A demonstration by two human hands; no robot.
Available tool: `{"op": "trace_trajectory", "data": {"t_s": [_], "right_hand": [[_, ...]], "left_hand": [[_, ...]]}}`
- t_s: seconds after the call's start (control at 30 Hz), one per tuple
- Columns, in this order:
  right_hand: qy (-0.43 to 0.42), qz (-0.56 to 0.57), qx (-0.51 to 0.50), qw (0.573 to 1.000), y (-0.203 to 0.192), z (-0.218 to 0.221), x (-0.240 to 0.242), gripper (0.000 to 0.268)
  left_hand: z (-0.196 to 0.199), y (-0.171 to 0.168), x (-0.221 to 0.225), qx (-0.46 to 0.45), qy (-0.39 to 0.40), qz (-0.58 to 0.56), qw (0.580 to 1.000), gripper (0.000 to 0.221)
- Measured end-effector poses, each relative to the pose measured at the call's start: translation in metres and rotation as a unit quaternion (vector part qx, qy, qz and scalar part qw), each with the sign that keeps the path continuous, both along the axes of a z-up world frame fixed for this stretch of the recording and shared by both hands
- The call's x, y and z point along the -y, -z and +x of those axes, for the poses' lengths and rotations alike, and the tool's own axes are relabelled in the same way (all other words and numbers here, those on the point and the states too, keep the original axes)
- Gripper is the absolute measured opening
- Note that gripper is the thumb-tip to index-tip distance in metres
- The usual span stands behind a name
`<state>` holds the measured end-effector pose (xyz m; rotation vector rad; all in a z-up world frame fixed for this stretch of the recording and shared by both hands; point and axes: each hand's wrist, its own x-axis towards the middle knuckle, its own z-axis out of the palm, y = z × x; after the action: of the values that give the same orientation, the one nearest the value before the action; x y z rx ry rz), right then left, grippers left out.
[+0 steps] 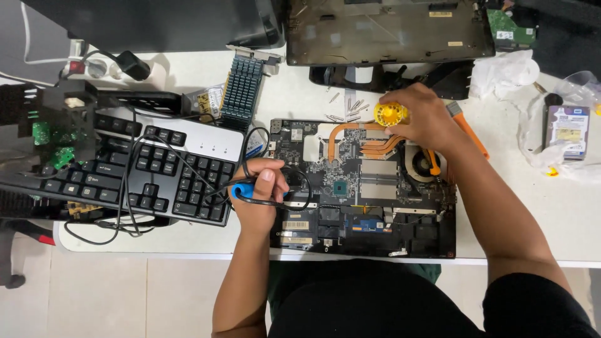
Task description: Repairing a laptop motherboard by unscrewing components, applying flux, and soldering electronic parts.
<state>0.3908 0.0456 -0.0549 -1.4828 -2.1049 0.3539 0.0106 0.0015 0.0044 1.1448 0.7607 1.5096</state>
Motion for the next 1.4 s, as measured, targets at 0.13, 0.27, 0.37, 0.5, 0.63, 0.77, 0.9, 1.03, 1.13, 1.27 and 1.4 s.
{"op": "trace_trajectory", "data": {"t_s": [0.13, 0.27, 0.37, 0.5, 0.63, 0.77, 0.9, 1.03, 1.13, 1.27, 1.4], "right_hand": [[0.009, -0.046, 0.032, 0.998, -0.004, 0.004, -0.006, 0.063], [0.012, -0.071, 0.059, 0.996, -0.020, -0.011, 0.003, 0.063], [0.022, -0.120, 0.031, 0.992, -0.033, -0.024, 0.015, 0.065], [0.038, -0.121, -0.004, 0.992, -0.041, -0.024, 0.018, 0.065], [0.062, -0.051, -0.037, 0.996, -0.021, -0.005, 0.009, 0.067], [0.077, -0.045, 0.024, 0.996, -0.016, -0.012, 0.007, 0.065], [0.103, -0.043, 0.132, 0.985, -0.035, -0.013, 0.005, 0.077], [0.065, 0.156, 0.172, 0.971, -0.038, -0.026, 0.003, 0.047], [0.087, 0.153, 0.171, 0.969, -0.032, -0.062, -0.005, 0.045], [0.092, 0.273, 0.332, 0.898, 0.006, -0.062, -0.019, 0.022], [0.105, 0.270, 0.322, 0.901, -0.019, -0.080, -0.023, 0.025]], "left_hand": [[0.000, 0.001, -0.003, 0.004, 0.007, 0.002, 1.000, 0.023], [0.002, -0.005, 0.003, 0.007, 0.015, -0.008, 1.000, 0.023], [0.001, -0.015, 0.006, -0.007, 0.024, -0.002, 1.000, 0.024], [0.002, -0.020, 0.002, -0.022, 0.042, 0.001, 0.999, 0.024], [0.005, -0.015, -0.001, -0.017, 0.047, 0.007, 0.999, 0.023], [0.004, -0.014, -0.003, -0.021, 0.047, 0.003, 0.999, 0.024], [0.004, -0.010, -0.005, -0.017, 0.043, -0.009, 0.999, 0.025], [-0.001, -0.018, 0.001, -0.056, 0.071, -0.042, 0.995, 0.029], [0.001, -0.020, 0.001, -0.056, 0.074, -0.034, 0.995, 0.028], [0.001, -0.017, 0.002, -0.047, 0.078, -0.030, 0.995, 0.029], [-0.004, -0.009, -0.001, -0.025, 0.071, -0.044, 0.996, 0.029]]}}
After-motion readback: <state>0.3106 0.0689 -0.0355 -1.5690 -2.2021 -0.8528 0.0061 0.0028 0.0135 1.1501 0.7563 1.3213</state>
